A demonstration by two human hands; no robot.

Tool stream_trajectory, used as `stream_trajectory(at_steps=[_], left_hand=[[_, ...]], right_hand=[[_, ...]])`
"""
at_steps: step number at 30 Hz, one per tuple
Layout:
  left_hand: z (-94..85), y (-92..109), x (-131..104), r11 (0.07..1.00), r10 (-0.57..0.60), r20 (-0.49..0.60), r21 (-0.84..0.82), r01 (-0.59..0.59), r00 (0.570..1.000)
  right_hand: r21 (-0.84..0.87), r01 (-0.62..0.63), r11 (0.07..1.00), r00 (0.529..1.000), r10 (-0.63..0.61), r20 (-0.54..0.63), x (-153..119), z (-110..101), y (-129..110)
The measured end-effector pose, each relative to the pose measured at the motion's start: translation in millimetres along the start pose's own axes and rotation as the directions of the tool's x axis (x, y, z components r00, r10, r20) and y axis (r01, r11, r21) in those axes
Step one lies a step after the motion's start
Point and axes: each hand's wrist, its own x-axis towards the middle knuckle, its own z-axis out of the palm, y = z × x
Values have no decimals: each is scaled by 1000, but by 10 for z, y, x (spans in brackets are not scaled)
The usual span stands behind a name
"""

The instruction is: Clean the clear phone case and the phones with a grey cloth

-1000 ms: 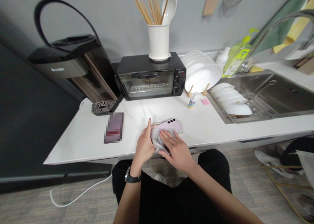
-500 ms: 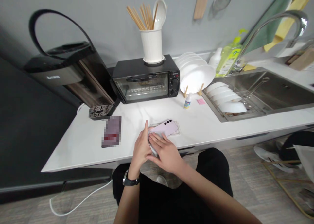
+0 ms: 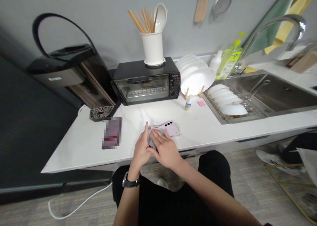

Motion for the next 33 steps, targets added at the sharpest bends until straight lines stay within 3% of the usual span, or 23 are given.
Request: stream_trajectory(at_steps=[3, 6, 10, 14, 18, 22, 26, 30, 33], left_hand=[[3, 0, -2, 1000, -4, -6, 6, 4, 1000], [5, 45, 7, 1000, 2, -5, 12, -2, 1000], [8, 65, 16, 1000, 2, -14, 0, -2, 1000], [14, -1, -2, 1000, 4, -24, -5, -4, 1000], [9, -21, -18, 1000, -6, -18, -5, 6, 1000], [2, 50, -3, 1000, -15, -20, -12, 15, 1000], [6, 77, 14, 1000, -23, -41, -17, 22, 999], [11, 7, 7, 1000, 1, -15, -7, -1, 1000], [5, -18, -6, 1000, -10, -8, 4, 10, 1000]], right_hand=[[35, 46, 998, 999, -46, 23, -239, -57, -51], [-49, -40, 998, 999, 40, -10, -403, -216, 214], [-161, -200, 967, 978, 185, -100, -221, -258, 483], [-79, -80, 994, 996, 76, -50, 12, -29, 180], [9, 40, 999, 999, -41, 17, -173, 25, -89], [-81, -64, 995, 998, 62, -32, -398, -174, 209], [-164, -177, 971, 981, 161, -104, -226, -229, 447], [-58, -27, 998, 999, 25, -42, -13, -60, 211], [29, 86, 996, 996, -86, -16, -99, -6, 93]])
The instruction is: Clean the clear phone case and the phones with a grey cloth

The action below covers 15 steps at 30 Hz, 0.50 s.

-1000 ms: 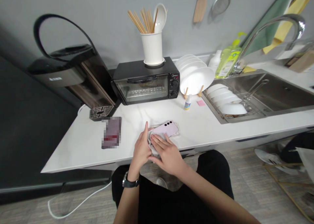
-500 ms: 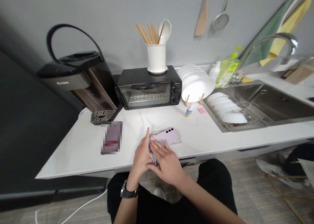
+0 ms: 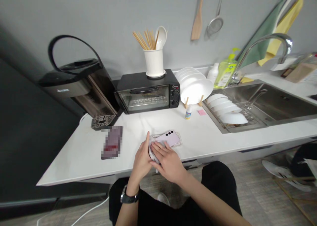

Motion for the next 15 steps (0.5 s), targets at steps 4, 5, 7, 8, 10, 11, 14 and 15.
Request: stream_trajectory(at_steps=[4, 5, 7, 8, 10, 11, 14, 15], left_hand=[[-10, 39, -5, 1000, -5, -4, -7, 5, 1000], [-8, 46, -4, 1000, 8, 2, -14, -8, 1000], [7, 50, 1, 999, 25, -11, -28, -25, 1000], [23, 49, 4, 999, 24, -42, -20, -25, 999], [67, 48, 12, 998, 19, -139, 55, -11, 990], [91, 52, 17, 993, 19, -190, 116, 3, 982], [143, 78, 31, 963, 47, -264, 269, 27, 963], [147, 86, 35, 957, 55, -268, 289, 26, 962]], right_hand=[[-41, -32, 999, 998, 29, -50, -300, -113, 252], [-66, -66, 996, 995, 61, -74, -363, -148, 347], [-99, -126, 987, 988, 116, -106, -441, -197, 499], [-106, -145, 984, 985, 133, -113, -456, -208, 546], [-114, -164, 980, 982, 150, -118, -440, -207, 585], [-123, -176, 977, 979, 160, -125, -416, -201, 584], [-170, -243, 955, 962, 214, -171, -308, -186, 547], [-187, -262, 947, 956, 228, -187, -269, -182, 526]])
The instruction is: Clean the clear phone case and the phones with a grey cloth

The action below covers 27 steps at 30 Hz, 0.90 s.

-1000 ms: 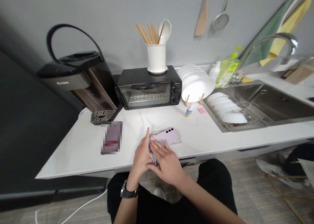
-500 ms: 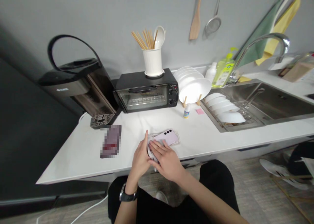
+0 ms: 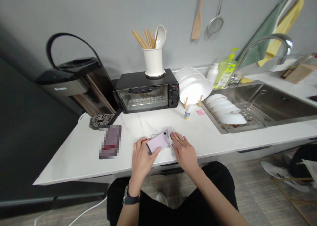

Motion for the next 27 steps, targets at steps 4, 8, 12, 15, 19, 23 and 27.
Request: stream_trajectory(at_steps=[4, 8, 12, 15, 19, 23, 27], left_hand=[[-31, -1, 28, 1000, -20, -9, -19, 20, 1000], [-61, -4, 36, 986, -88, 19, -141, 90, 996], [-55, 26, -13, 910, -219, 74, -345, 231, 973], [-47, 43, -64, 855, -235, 97, -453, 253, 967], [-51, 31, -111, 919, -164, 56, -355, 173, 985], [-33, -39, -135, 950, -90, 37, -298, 97, 995], [-17, -79, -140, 961, -71, -2, -268, 67, 997]], right_hand=[[16, 133, 991, 991, -133, 33, 58, 15, -147], [124, 261, 957, 960, -271, 70, -19, 19, -162], [288, -55, 956, 993, 84, -88, -55, -57, 45], [403, -175, 898, 943, 271, -194, 38, -106, 118], [319, -3, 948, 961, 92, -262, 204, -44, -108], [185, 253, 949, 961, -224, -164, 244, 27, -539], [165, 436, 885, 900, -427, -86, 236, -5, -565]])
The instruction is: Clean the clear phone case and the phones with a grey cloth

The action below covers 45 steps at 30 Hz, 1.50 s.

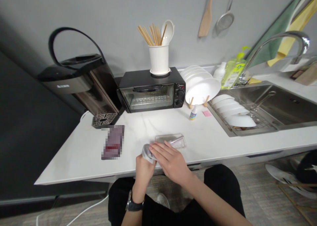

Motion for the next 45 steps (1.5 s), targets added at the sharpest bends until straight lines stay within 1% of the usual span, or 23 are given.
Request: stream_trajectory(at_steps=[2, 4, 6, 7, 9, 12, 14, 15, 17, 19, 21, 24, 26, 28, 30, 31, 33, 35, 37, 39, 40, 43, 45], left_hand=[[-3, 32, 5, 1000, -20, 17, -12, 20, 1000], [-8, 84, 12, 999, -44, 39, -29, 45, 998], [-13, 123, 17, 998, -53, 51, -39, 55, 997], [-14, 129, 18, 998, -52, 53, -37, 54, 997], [-12, 112, 18, 999, -45, 51, -17, 46, 998], [-4, 53, 21, 998, -30, 4, 50, 30, 1000], [-4, 37, 25, 997, -21, -13, 70, 21, 1000], [-7, 43, 27, 998, -19, -5, 64, 19, 1000], [-13, 79, 29, 999, -20, 28, 37, 19, 999], [-17, 119, 27, 1000, -25, 41, 17, 25, 999], [-14, 134, 23, 999, -29, 30, 14, 29, 999], [3, 87, 24, 999, -29, 18, 36, 28, 999], [14, 39, 28, 997, -19, 11, 69, 18, 1000], [19, 10, 32, 996, 1, 7, 93, -2, 1000], [19, 18, 31, 996, 10, 21, 85, -12, 1000], [17, 35, 29, 997, 1, 29, 71, -3, 1000], [16, 81, 21, 999, -29, 39, 38, 28, 999], [15, 124, 14, 998, -52, 30, 18, 52, 998], [17, 140, 10, 999, -50, 17, 19, 50, 999], [22, 121, 8, 999, -42, 16, 33, 41, 999], [26, 98, 9, 998, -37, 19, 46, 36, 999], [40, 2, 14, 995, 12, 21, 99, -14, 1000], [45, -45, 18, 990, 55, 19, 130, -57, 998]], right_hand=[[-42, -78, 996, 996, 76, -40, -79, -70, 196], [-83, -241, 967, 966, 231, -117, -161, -129, 408], [-101, -356, 929, 927, 337, -164, -195, -138, 494], [-103, -372, 923, 921, 352, -166, -185, -117, 466], [-91, -327, 941, 941, 314, -127, -113, -34, 293], [-41, -176, 984, 984, 175, -19, 30, 95, 5], [-32, -111, 993, 994, 111, 22, 50, 106, -17], [-46, -113, 993, 993, 113, 14, 24, 84, 38], [-93, -193, 977, 981, 189, -46, -78, 8, 228], [-131, -309, 942, 948, 293, -126, -180, -63, 407], [-150, -377, 914, 921, 353, -166, -213, -78, 446], [-135, -332, 934, 942, 319, -108, -104, 26, 196], [-86, -229, 970, 973, 228, -18, 5, 115, -28], [-38, -123, 992, 991, 124, 45, 62, 153, -134], [-35, -88, 995, 995, 90, 33, 29, 121, -48], [-49, -112, 992, 994, 113, 3, -16, 84, 58], [-83, -230, 970, 972, 223, -79, -129, -4, 328], [-98, -359, 928, 928, 343, -143, -219, -70, 548], [-95, -438, 894, 890, 416, -185, -240, -73, 600], [-82, -448, 890, 883, 426, -198, -181, -5, 454], [-72, -426, 902, 894, 407, -185, -129, 45, 327], [-24, -255, 967, 965, 253, -72, 50, 182, -68], [11, -121, 993, 993, 121, 9, 118, 208, -179]])
